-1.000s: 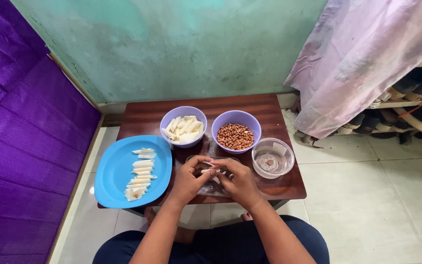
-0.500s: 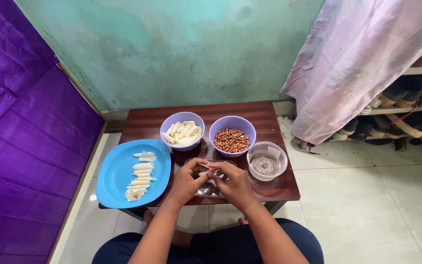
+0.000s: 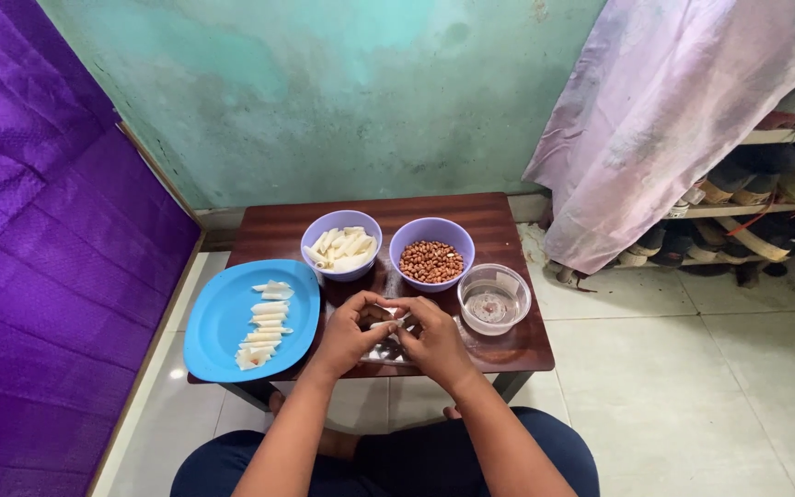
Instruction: The person sits on the floor and wraps white, rectangular food items with thin, translucent sheets. They place peanuts inside the sheets before folding them into small packets and arranging them on a blue plate.
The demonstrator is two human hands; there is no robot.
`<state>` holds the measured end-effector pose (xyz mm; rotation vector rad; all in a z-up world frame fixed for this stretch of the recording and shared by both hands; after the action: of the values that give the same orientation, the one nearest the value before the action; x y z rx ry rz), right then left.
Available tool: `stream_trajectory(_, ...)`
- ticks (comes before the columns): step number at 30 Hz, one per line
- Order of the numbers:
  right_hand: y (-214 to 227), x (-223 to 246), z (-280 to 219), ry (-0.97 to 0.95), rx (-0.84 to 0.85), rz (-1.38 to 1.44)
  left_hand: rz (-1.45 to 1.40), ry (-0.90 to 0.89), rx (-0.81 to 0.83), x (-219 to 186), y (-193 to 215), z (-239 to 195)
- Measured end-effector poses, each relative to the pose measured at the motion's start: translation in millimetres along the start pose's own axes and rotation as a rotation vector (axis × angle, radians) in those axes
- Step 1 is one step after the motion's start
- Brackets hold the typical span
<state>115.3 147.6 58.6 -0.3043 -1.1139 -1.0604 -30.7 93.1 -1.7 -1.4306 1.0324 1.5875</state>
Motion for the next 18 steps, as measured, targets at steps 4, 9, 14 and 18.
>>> stream_trajectory(4, -2, -3, -2, -0.034, 0.025, 0.046, 0.012, -0.024, -0.002, 8, 3, 3)
stream_trajectory(9, -5, -20, -3, -0.087, 0.036, 0.071, 0.009, -0.020, 0.003, 8, 5, 3)
stream_trajectory(14, -6, -31, -3, -0.129, 0.029, 0.100, 0.028, -0.038, 0.005, 13, 4, 6)
stream_trajectory(18, -7, -36, -4, -0.173, 0.021, 0.133, 0.053, -0.073, -0.012, 10, 6, 6)
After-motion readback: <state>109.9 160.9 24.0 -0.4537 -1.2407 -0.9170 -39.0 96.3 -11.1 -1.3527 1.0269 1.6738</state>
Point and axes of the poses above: each hand's wrist, its own z-axis towards the middle knuckle, its own y-axis out of the back of the hand, x = y × z, the point moved 10 cm from there along z, towards the middle knuckle, and after that the axes turned 1 degree about -y, right-handed, at the moved point
